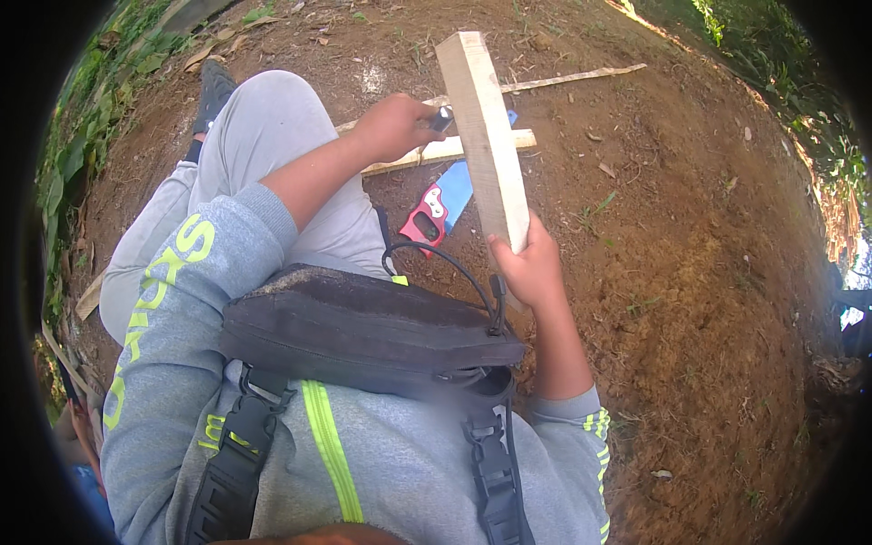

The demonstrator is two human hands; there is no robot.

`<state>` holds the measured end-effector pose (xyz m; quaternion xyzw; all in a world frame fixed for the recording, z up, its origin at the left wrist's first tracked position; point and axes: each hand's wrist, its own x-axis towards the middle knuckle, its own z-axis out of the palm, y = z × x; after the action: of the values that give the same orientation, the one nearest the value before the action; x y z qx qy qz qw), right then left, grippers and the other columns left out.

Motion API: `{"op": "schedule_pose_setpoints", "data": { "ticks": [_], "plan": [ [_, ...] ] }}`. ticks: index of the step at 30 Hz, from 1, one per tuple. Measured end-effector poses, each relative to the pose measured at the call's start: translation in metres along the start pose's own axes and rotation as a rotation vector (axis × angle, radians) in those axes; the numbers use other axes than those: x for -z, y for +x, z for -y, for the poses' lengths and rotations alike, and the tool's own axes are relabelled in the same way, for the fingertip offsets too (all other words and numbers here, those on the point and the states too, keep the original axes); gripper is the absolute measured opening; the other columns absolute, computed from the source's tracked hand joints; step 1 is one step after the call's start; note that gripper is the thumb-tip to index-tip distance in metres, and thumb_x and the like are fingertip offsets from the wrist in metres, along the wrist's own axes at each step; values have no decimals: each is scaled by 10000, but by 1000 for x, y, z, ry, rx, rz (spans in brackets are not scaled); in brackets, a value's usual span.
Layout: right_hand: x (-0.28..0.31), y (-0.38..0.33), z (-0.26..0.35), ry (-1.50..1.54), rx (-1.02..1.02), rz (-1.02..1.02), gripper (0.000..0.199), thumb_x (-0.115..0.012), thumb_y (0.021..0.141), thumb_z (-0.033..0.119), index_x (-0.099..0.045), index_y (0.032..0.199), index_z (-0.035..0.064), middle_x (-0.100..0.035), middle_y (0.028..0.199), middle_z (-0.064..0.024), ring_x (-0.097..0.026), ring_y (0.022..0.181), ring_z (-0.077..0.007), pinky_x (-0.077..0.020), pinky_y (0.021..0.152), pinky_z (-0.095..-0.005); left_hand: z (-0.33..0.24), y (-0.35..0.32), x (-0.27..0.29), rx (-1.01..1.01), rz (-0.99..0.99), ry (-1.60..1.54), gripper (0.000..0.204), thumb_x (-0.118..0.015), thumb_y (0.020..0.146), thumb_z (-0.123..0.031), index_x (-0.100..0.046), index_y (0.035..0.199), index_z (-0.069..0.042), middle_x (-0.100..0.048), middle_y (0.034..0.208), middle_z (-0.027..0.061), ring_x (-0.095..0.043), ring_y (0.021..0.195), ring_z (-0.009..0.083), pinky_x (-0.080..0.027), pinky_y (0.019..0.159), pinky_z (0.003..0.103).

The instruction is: The person saws a piece of wood with a saw, marks it using a marker, and handles wooden slats on the ground.

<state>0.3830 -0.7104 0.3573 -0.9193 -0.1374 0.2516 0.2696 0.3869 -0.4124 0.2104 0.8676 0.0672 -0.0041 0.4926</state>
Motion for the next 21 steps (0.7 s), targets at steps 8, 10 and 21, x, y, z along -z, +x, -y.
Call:
{"op": "schedule_pose_setpoints", "data": {
  "ticks": [8, 10, 21],
  "plan": [
    [12, -12, 29, 377, 471, -362, 540, -806, 918, 100, -571, 1365, -92, -718, 1191, -160, -709, 1065, -228, -568, 920, -362, 7, -1, 2, 28, 4, 13, 341, -812, 906, -398, -823, 1138, -149, -767, 981, 183, -730, 912, 370, -562, 828, 470],
    [0, 0, 11, 276, 520, -297, 536, -797, 922, 104, -577, 1372, -86, -725, 1201, -162, -715, 1067, -230, -568, 927, -367, 5, -2, 0, -13, 2, 42, 347, -824, 894, -432, -825, 1151, -200, -786, 992, 143, -747, 914, 349, -580, 826, 460],
    [15, -13, 33, 374, 304, -195, 512, -778, 939, 91, -572, 1374, -83, -700, 1234, -142, -675, 1124, -212, -550, 958, -361, 14, -4, 0, 33, 25, 49, 370, -819, 898, -446, -822, 1169, -195, -786, 959, 143, -748, 887, 345, -581, 813, 455]
  ]
}}
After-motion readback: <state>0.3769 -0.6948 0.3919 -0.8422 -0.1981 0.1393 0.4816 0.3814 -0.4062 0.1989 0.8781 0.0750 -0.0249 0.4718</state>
